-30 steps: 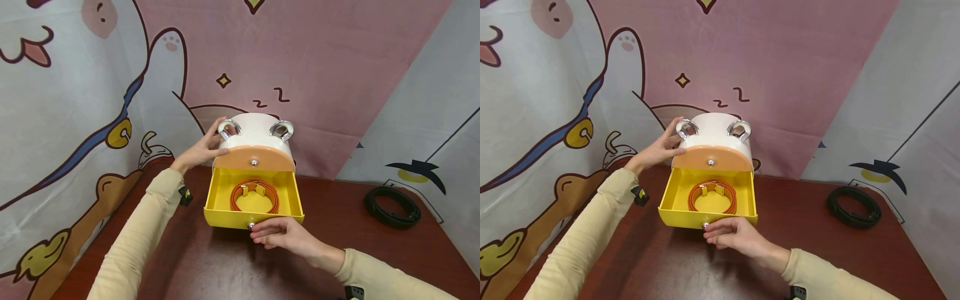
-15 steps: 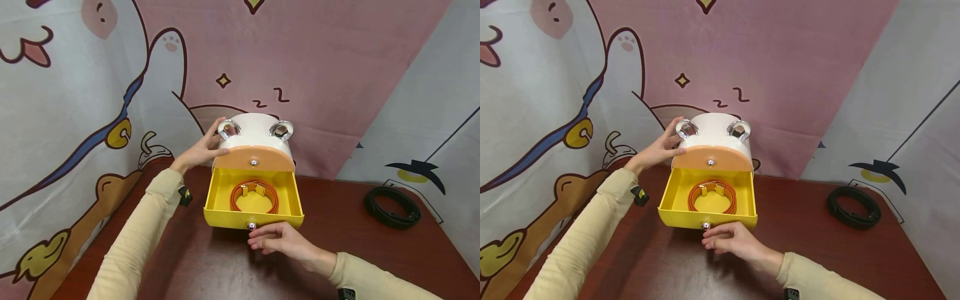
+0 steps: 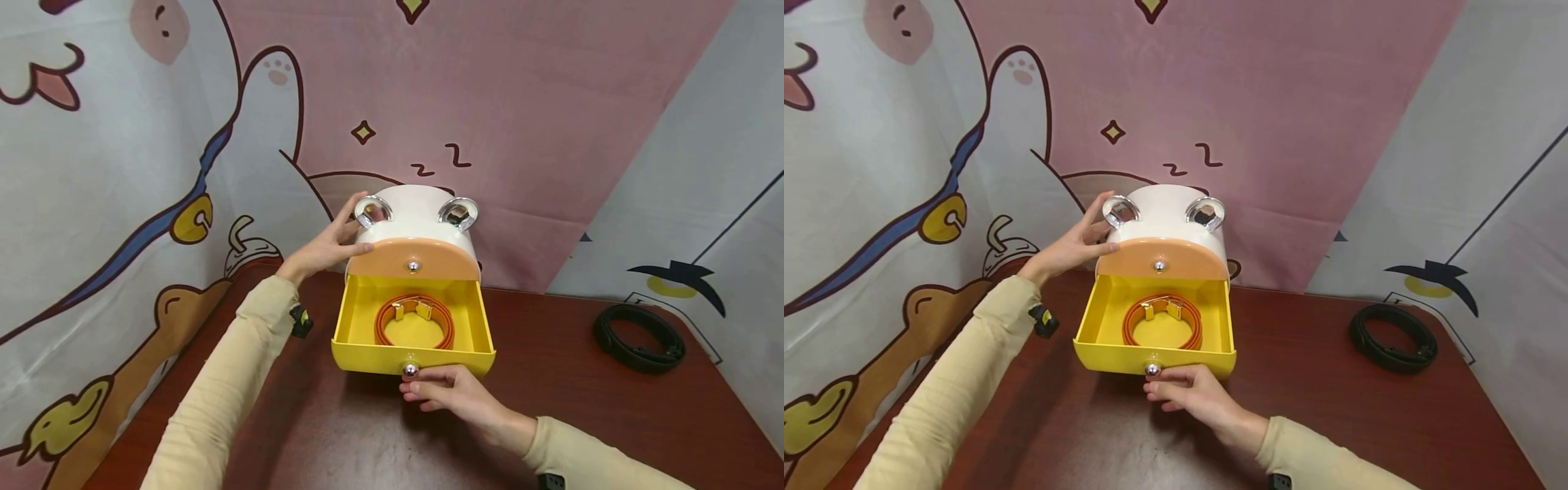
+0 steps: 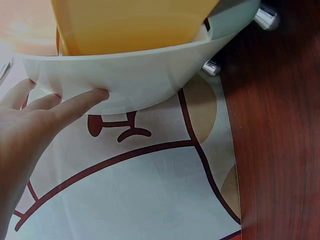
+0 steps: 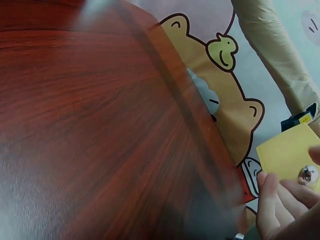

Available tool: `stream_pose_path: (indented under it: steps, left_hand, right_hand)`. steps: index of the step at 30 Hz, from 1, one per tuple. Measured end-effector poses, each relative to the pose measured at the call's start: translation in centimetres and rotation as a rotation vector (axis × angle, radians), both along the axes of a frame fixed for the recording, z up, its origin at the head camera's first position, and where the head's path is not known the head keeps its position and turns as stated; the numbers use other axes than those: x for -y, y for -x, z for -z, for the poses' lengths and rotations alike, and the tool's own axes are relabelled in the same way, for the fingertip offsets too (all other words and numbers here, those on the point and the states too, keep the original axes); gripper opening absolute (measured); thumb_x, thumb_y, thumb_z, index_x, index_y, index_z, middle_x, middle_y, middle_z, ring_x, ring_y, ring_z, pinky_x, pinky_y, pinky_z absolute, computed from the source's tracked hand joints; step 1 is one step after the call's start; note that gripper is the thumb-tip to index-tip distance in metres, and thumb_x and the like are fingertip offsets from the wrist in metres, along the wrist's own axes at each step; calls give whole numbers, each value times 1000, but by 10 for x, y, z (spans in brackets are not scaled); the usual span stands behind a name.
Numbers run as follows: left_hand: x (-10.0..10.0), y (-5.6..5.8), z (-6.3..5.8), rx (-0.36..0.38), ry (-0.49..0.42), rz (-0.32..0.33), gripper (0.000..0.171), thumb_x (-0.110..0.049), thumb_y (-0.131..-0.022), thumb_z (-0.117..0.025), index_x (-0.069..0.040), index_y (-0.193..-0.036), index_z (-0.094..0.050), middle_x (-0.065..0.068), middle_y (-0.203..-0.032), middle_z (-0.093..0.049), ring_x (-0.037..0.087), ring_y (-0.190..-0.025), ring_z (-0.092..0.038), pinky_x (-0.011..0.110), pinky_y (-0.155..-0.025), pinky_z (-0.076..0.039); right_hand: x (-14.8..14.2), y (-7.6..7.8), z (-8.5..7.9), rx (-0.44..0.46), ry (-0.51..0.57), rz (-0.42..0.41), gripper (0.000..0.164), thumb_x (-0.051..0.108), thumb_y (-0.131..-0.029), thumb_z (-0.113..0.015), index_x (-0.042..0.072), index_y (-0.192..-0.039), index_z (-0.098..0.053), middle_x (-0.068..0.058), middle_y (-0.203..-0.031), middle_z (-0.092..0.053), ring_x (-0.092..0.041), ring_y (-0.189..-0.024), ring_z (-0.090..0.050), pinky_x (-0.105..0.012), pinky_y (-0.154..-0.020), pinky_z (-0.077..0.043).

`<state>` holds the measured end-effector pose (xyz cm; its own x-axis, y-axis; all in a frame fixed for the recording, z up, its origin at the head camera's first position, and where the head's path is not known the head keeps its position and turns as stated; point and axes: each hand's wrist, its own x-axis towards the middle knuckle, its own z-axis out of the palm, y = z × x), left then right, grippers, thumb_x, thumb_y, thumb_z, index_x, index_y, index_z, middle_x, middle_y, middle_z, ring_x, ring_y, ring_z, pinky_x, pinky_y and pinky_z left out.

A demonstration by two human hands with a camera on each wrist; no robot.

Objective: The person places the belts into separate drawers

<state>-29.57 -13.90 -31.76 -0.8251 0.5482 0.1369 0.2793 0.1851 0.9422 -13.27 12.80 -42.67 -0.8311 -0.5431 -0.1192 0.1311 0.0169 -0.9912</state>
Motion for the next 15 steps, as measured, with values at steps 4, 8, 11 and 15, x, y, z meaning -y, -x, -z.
stream_pose_path:
  steps: [4,8,11,15]
  left_hand:
    - [0,-1,-1,-7,-3,6,91,-7,-93,-64,-37,-154,-4,18,-156,-22,35,-131,-41,51,-100,-40]
    - [0,-2,-1,-12,0,7,90,-7,-93,-64,-37,-154,-4,18,-156,-23,35,-130,-42,51,-99,-41]
    - [1,-1,-1,-12,2,7,90,-7,-94,-64,-36,-154,-4,18,-156,-22,35,-130,-42,51,-99,-41]
    - [2,7,6,-13,5,1,91,-7,-93,-64,-36,-154,-3,18,-156,-22,35,-132,-40,51,-100,-39]
  right_hand:
    - [5,0,1,-12,-27,67,41,22,-98,-58,-13,-119,-61,-24,-113,-65,-38,-105,-63,-42,-86,-52]
    - [11,-2,2,0,-41,147,46,30,-100,-55,-11,-120,-62,-22,-111,-67,-33,-102,-65,-41,-86,-51]
    - [14,-3,2,6,-42,200,47,33,-100,-53,-10,-118,-64,-20,-108,-68,-29,-99,-67,-41,-85,-51]
    - [18,-5,4,6,-45,254,48,34,-100,-53,-10,-115,-65,-20,-104,-69,-26,-95,-68,-40,-83,-52]
